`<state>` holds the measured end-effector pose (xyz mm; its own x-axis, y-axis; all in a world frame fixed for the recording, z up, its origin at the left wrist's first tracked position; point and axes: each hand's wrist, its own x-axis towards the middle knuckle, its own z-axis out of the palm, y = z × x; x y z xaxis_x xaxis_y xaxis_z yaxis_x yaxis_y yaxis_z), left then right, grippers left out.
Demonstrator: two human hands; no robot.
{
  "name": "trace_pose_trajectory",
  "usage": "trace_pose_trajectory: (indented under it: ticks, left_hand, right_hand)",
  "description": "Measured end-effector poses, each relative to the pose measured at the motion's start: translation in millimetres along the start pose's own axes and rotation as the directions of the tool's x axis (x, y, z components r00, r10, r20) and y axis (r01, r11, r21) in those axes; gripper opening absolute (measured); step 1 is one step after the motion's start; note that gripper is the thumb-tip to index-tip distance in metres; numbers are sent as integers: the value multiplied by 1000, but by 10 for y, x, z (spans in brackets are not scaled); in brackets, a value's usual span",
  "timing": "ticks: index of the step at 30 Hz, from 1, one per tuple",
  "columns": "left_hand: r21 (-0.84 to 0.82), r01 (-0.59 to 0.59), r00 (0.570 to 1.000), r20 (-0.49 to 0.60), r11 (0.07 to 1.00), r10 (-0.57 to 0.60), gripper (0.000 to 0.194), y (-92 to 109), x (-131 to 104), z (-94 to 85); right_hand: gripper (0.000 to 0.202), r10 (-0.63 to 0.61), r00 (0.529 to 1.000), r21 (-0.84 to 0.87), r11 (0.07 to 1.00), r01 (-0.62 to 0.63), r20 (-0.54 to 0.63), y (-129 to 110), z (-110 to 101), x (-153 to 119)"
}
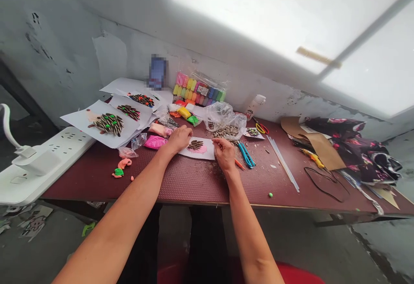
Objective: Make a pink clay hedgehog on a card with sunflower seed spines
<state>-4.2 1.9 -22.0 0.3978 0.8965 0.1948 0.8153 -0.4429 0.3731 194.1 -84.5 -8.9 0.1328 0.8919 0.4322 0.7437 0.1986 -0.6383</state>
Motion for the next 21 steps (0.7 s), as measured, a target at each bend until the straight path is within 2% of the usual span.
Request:
trace_pose_trajectory:
  ticks: [5, 8, 10, 14, 21]
  left_hand:
    - [-1, 5, 1000, 2, 1000, -5, 26, 6, 5, -9]
    - [-4, 15, 1000, 17, 1000, -15, 26, 11, 11, -19]
    - [-5, 20, 1000, 24, 1000, -20, 26, 13, 15, -25]
    - [2, 20, 999, 29, 1000, -20, 27, 18, 17, -35]
    - [12, 16, 999, 38, 1000, -16, 29, 29, 12, -51]
  right_hand:
    - [15, -21, 999, 264, 964, 10, 37, -139, 17, -50]
    - [13, -53, 995, 321, 947, 24, 84, -200, 30, -73]
    - [14, -30, 990, 338, 941, -19, 141, -214, 55, -91]
    - [15, 5, 976, 293, 954, -69, 216, -227, 128, -139]
    - [13, -63, 980, 61, 997, 53, 187, -314, 226, -180]
